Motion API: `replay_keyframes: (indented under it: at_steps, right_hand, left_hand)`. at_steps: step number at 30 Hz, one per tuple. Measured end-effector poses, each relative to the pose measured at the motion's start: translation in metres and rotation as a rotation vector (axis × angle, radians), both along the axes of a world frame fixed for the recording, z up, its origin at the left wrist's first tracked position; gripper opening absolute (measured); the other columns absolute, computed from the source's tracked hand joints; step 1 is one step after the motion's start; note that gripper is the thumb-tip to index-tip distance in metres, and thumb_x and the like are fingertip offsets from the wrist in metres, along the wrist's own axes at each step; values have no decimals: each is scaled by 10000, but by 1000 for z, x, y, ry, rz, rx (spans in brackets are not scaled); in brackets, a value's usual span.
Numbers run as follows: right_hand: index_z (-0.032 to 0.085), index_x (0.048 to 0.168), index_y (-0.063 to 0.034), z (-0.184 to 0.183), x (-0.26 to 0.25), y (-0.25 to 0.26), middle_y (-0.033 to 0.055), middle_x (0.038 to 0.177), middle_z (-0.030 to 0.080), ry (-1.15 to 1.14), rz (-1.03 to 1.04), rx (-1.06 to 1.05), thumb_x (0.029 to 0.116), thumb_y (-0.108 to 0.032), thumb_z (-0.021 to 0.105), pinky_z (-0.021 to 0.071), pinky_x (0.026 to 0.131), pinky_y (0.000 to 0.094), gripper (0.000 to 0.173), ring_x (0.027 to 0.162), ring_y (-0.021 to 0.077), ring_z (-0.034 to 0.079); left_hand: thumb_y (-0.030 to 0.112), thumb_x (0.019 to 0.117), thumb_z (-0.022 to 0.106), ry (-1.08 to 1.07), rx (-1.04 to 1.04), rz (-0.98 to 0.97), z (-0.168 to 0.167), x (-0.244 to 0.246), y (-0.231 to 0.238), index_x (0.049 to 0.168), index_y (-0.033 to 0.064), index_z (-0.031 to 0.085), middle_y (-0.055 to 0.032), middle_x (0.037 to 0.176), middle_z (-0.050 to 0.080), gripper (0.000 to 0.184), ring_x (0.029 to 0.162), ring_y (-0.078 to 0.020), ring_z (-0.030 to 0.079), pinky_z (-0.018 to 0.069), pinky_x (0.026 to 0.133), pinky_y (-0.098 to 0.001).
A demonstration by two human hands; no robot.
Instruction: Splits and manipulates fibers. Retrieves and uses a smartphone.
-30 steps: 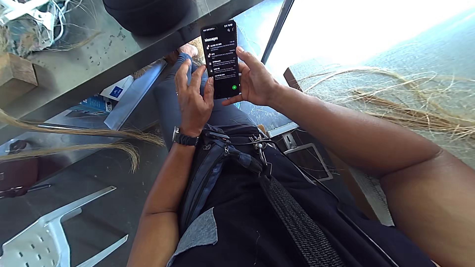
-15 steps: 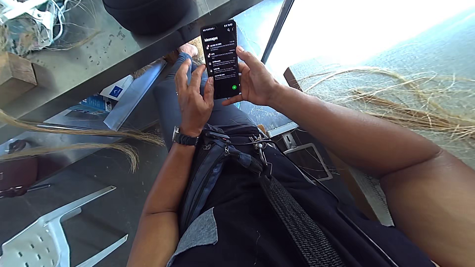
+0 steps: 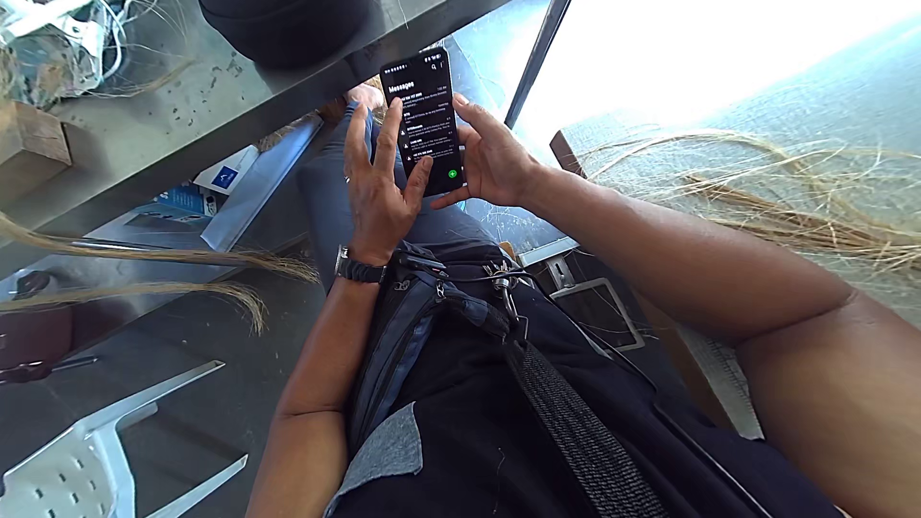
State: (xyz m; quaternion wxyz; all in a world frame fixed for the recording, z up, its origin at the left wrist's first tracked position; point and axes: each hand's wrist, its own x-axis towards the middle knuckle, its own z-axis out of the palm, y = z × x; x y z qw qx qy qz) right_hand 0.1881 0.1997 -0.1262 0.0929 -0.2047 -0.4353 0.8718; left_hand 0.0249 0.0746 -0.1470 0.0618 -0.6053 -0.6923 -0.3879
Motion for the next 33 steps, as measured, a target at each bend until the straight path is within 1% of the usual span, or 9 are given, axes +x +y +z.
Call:
replay_keyframes:
  at_steps: [4, 8, 12, 16, 18, 23, 27, 30, 33]
  right_hand:
    - [449, 1485, -174, 0, 0, 0, 149, 1343, 634, -18, 0, 1, 1043, -689, 210, 591, 870, 592, 719, 1170, 348, 667]
    - [469, 1462, -165, -1, 0, -1, 154, 1329, 638, -26, 1, 12, 1044, -688, 221, 593, 865, 589, 714, 1159, 352, 671]
    - [464, 1467, -163, -1, 0, -1, 156, 1337, 632, -33, 12, 18, 1043, -688, 224, 592, 863, 593, 716, 1158, 354, 670]
    - [444, 1490, -171, -1, 0, -1, 155, 1354, 621, -31, 23, 29, 1044, -689, 210, 586, 876, 599, 722, 1175, 353, 661]
    - [449, 1486, -170, -1, 0, -1, 155, 1351, 621, -31, 21, 33, 1044, -691, 203, 584, 879, 600, 726, 1176, 353, 659]
    - [458, 1480, -169, -2, 0, -1, 151, 1345, 627, -29, 20, 35, 1045, -687, 209, 586, 874, 598, 720, 1175, 350, 661]
    - [466, 1464, -158, -1, 0, -1, 153, 1318, 642, -30, 18, 32, 1050, -682, 210, 591, 871, 597, 716, 1158, 347, 672]
    - [455, 1476, -161, -2, 0, 0, 151, 1331, 636, -31, 19, 16, 1046, -683, 227, 586, 876, 605, 714, 1171, 351, 665]
    - [448, 1484, -166, -1, 0, -1, 150, 1341, 629, -26, 21, 21, 1051, -674, 216, 586, 876, 605, 706, 1174, 349, 663]
  left_hand:
    - [482, 991, 610, -2, -12, -1, 0, 0, 0, 1584, 149, 413, -265, 1622, 292, 709, 1503, -391, 305, 318, 1203, -546]
    - [495, 992, 604, -4, -35, -9, 1, 1, 0, 1594, 161, 396, -254, 1636, 272, 719, 1514, -387, 287, 319, 1204, -553]
    - [512, 991, 596, 3, -47, -27, 0, 1, 1, 1602, 181, 386, -248, 1651, 242, 727, 1521, -392, 268, 304, 1205, -572]
    - [537, 990, 585, 15, -56, -39, 0, 1, 1, 1600, 194, 392, -243, 1660, 226, 726, 1526, -389, 261, 298, 1209, -569]
    - [535, 992, 583, 10, -51, -39, 0, 0, 1, 1598, 187, 396, -247, 1657, 233, 724, 1524, -390, 264, 293, 1213, -567]
    - [517, 992, 595, -7, -36, -17, 2, 1, 0, 1597, 166, 393, -257, 1640, 264, 728, 1511, -386, 293, 314, 1208, -544]
    - [513, 993, 593, -5, -42, -36, 1, 0, 1, 1586, 179, 418, -252, 1643, 257, 702, 1514, -392, 282, 311, 1202, -565]
    - [518, 995, 590, 1, -51, -45, 0, 0, 2, 1575, 203, 440, -249, 1647, 249, 676, 1519, -390, 273, 315, 1203, -561]
    - [503, 1001, 584, -8, -44, -43, 1, 0, 1, 1579, 177, 432, -251, 1639, 269, 680, 1513, -389, 286, 316, 1201, -559]
